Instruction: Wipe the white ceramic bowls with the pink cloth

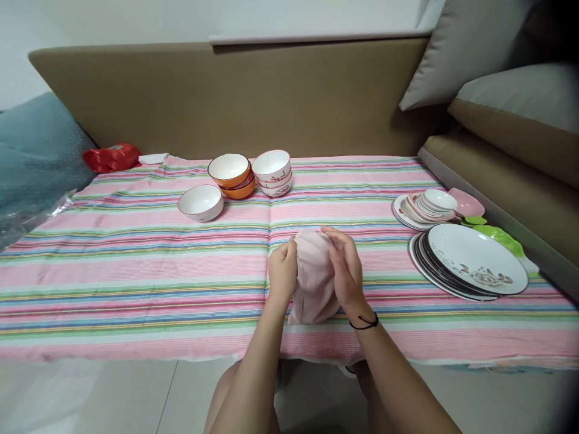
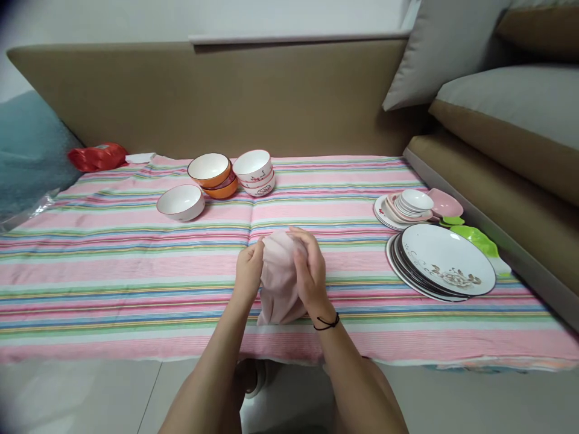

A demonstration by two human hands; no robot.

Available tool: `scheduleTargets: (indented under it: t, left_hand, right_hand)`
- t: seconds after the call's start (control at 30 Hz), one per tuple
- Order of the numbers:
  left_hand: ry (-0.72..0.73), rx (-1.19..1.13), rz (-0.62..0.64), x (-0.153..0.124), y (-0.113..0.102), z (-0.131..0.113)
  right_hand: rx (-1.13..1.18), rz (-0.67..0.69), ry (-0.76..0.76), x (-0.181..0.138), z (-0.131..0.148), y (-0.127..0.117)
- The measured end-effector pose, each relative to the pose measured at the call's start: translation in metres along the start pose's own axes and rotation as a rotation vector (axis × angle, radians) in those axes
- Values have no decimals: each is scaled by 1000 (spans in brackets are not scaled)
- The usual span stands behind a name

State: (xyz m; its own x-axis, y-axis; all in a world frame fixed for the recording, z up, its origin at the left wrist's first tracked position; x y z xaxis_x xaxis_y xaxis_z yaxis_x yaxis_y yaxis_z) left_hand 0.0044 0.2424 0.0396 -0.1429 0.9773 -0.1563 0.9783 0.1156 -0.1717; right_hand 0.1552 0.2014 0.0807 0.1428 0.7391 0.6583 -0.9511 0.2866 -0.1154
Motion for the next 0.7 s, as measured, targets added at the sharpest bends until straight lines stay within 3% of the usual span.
scheduleTargets:
  t: [0.1, 0.33, 0.43, 0.6, 0.7]
  left_hand:
    - [21, 4, -6, -1, 1, -2]
    - [7, -37, -4, 1, -1, 0]
    - [2, -35, -8, 1, 0, 1]
    - [21, 13, -67, -6, 1, -4]
    - [7, 24, -107, -8, -2, -4]
  right_hand:
    - [-96, -32, -4, 2, -2, -3]
    - [-290, 198, -144, 1, 12, 22]
    - [-268, 136, -19, -1, -1, 17]
    - [-105, -48, 370, -14, -45, 0]
    - [-100, -51, 372, -15, -46, -1]
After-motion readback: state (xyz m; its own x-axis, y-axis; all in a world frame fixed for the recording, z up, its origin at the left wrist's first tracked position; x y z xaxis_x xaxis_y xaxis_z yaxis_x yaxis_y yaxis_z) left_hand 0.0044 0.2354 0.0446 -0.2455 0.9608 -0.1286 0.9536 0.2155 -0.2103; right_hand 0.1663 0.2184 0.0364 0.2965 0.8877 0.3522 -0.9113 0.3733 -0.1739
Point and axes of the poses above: each hand's wrist, its own x-axis towards the middle knuckle, its own y-axis out of the palm, z = x × y, the point moved 9 cm from there along x, towards the middle knuckle, and after that the axes turned 7 degrees about -y, right-handed, at the moved point
